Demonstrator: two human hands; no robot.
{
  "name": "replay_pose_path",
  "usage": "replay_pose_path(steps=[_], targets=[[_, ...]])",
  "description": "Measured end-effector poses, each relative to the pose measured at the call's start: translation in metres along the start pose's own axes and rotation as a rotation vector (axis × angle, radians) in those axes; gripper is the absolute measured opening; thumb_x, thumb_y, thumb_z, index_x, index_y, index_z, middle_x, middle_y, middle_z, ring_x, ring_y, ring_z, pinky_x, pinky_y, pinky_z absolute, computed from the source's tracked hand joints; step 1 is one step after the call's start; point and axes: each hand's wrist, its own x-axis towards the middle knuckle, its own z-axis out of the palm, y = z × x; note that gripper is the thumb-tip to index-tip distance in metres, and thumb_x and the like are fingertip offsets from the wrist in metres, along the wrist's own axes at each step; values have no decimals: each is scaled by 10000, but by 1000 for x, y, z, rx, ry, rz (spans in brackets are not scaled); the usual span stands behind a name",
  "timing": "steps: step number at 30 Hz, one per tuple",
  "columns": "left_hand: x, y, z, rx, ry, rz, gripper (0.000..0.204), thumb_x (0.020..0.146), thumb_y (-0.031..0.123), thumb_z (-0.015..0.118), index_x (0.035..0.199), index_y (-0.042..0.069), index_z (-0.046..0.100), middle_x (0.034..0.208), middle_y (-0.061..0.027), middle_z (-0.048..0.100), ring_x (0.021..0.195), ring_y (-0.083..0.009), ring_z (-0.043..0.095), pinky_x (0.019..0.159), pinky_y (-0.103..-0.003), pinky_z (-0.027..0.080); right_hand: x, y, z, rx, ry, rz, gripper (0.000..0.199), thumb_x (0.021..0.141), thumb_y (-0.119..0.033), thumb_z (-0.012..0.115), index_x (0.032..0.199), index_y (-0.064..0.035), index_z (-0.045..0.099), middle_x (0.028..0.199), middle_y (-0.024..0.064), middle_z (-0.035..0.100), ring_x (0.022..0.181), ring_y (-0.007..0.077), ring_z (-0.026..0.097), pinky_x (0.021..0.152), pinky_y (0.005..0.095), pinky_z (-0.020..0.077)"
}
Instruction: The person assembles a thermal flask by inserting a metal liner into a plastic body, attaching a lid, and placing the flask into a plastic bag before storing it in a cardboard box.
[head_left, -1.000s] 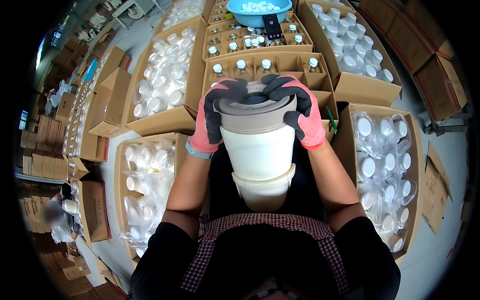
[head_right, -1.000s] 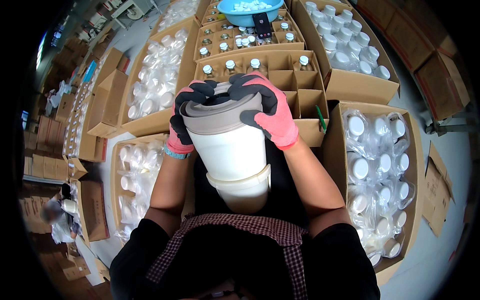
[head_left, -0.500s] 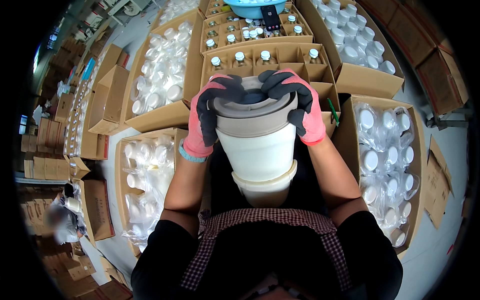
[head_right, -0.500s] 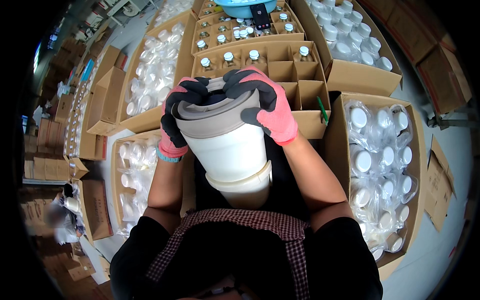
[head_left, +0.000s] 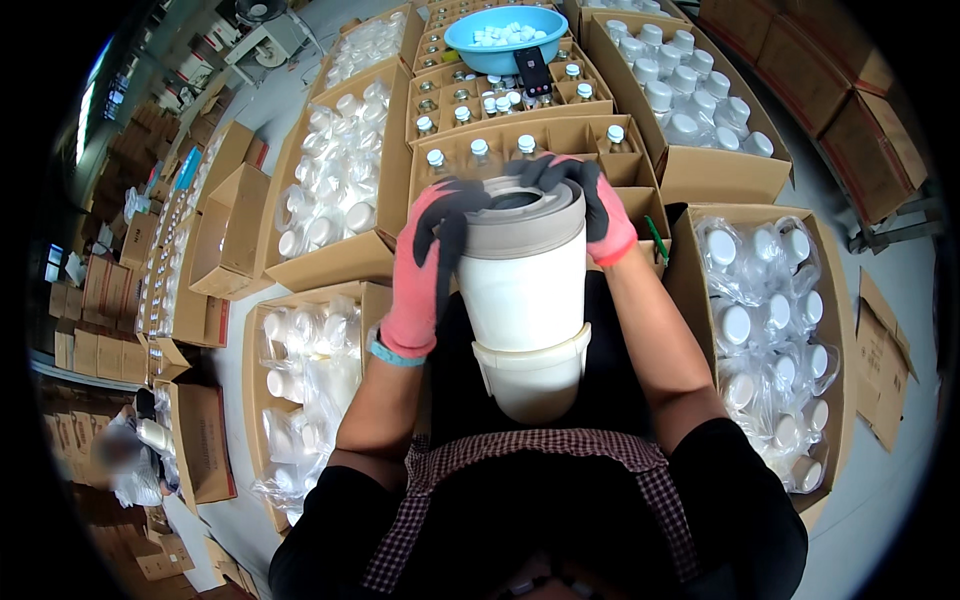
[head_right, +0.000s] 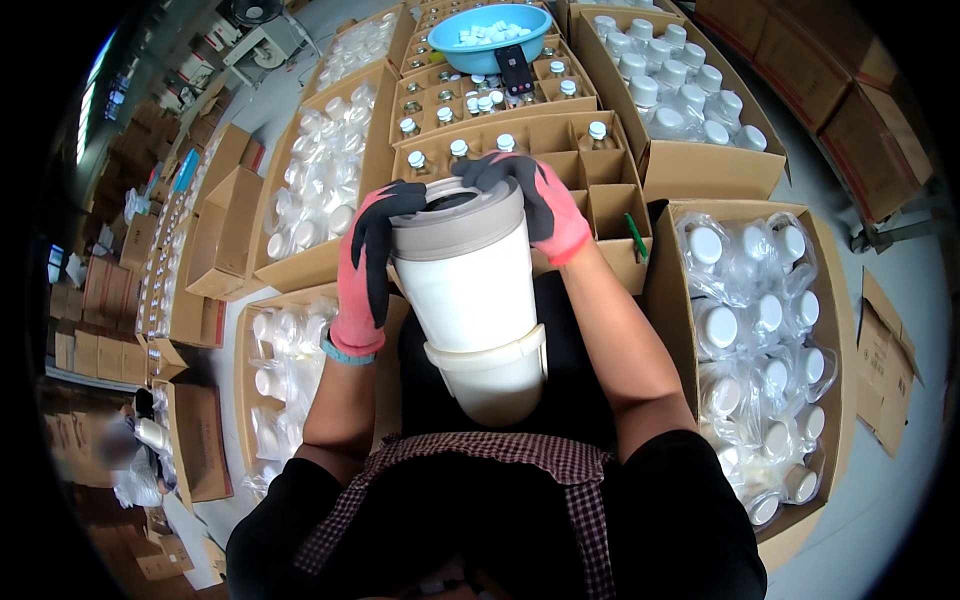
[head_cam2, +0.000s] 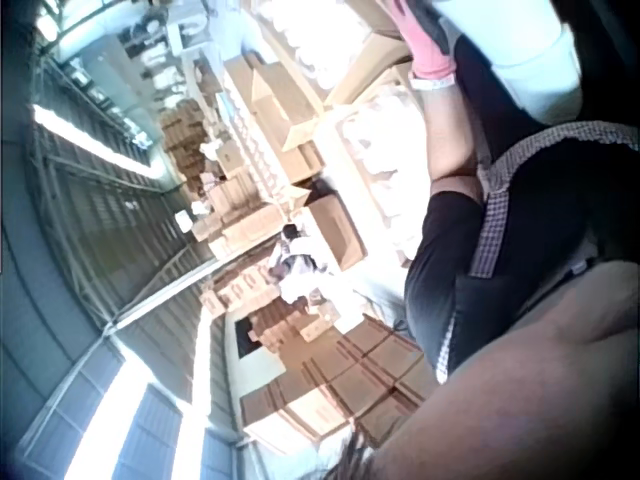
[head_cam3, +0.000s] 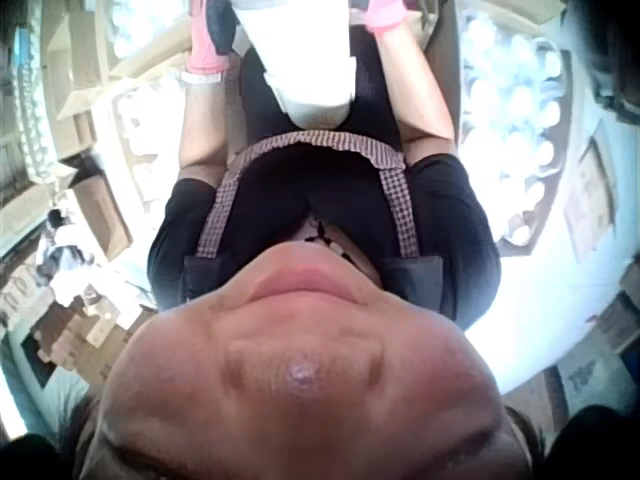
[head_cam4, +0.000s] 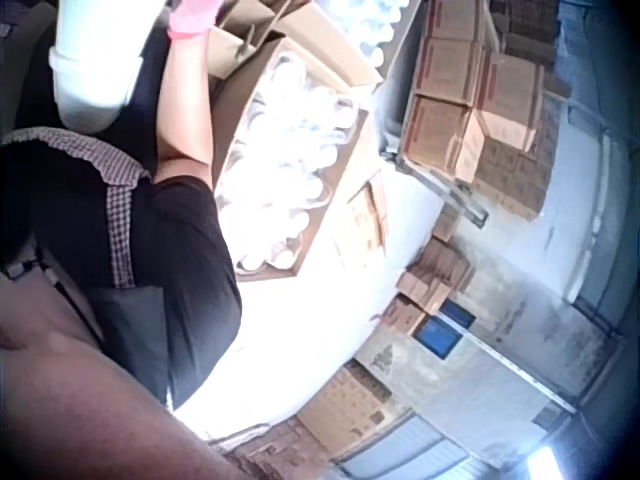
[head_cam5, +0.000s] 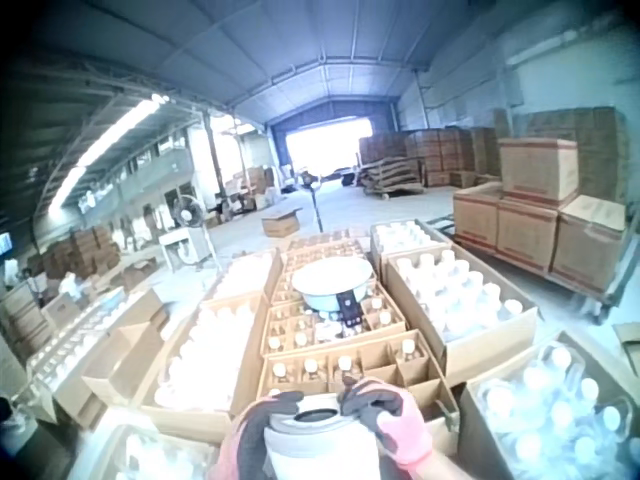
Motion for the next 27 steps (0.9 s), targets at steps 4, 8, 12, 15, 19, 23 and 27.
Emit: replay_pose_path(steps=[4, 8, 12, 15, 19, 23, 27], targets=[[35, -43, -22, -118, -202, -68, 372, 966, 120, 493, 1311, -15, 525, 1292, -138, 590, 1186, -231, 570, 1030, -357, 447, -12, -78, 149, -1290, 98, -157, 524, 684, -177, 806, 1161, -56, 627, 1132, 150, 588, 975, 342, 578, 935, 390, 458], [31, 13, -14, 384, 124, 17, 301, 976, 129, 440, 1181, -22, 601, 1178, -128, 636, 1139, -216, 591, 1013, -340, 456, 7, -81, 73, -819, 110, -60, 502, 756, -258, 756, 1190, -42, 623, 1200, 174, 593, 1123, 337, 570, 1014, 386, 419], [5, 27, 24, 188, 48, 239, 306, 988, 205, 448, 1138, -4, 614, 1179, -141, 622, 1145, -273, 577, 1021, -375, 425, -9, -56, 3, -443, 107, 194, 432, 757, -268, 752, 1113, -45, 651, 1123, 127, 592, 1112, 266, 557, 979, 362, 416], [22, -36, 7, -136, -65, -20, 380, 994, 286, 436, 1175, -5, 600, 1187, -146, 618, 1180, -275, 556, 1046, -391, 409, 0, -79, 124, -1548, -32, 23, 426, 747, -393, 774, 1081, -160, 650, 1158, 97, 534, 1133, 309, 488, 951, 431, 389], [25, -38, 21, -258, -150, -108, 391, 966, 280, 501, 1221, -8, 574, 1222, -151, 607, 1194, -269, 551, 1042, -386, 415, 12, -148, 147, -1396, -667, -119, 497, 743, -412, 763, 1146, -152, 635, 1171, 93, 542, 1100, 316, 502, 962, 448, 386], [-15, -20, 11, -284, -84, -178, 435, 938, 273, 567, 1267, -11, 548, 1256, -156, 595, 1208, -263, 546, 1037, -381, 420, 18, -182, 199, -883, -1304, -296, 585, 778, -518, 694, 1256, -192, 607, 1373, 129, 463, 1320, 361, 403, 993, 516, 357], [-56, -18, 17, -386, -74, -292, 504, 909, 266, 633, 1313, -13, 522, 1291, -161, 584, 1222, -257, 541, 1033, -375, 425, 3, -180, 240, -970, -1450, -144, 724, 750, -578, 685, 1354, -208, 534, 1402, 153, 433, 1351, 392, 366, 997, 557, 346]])
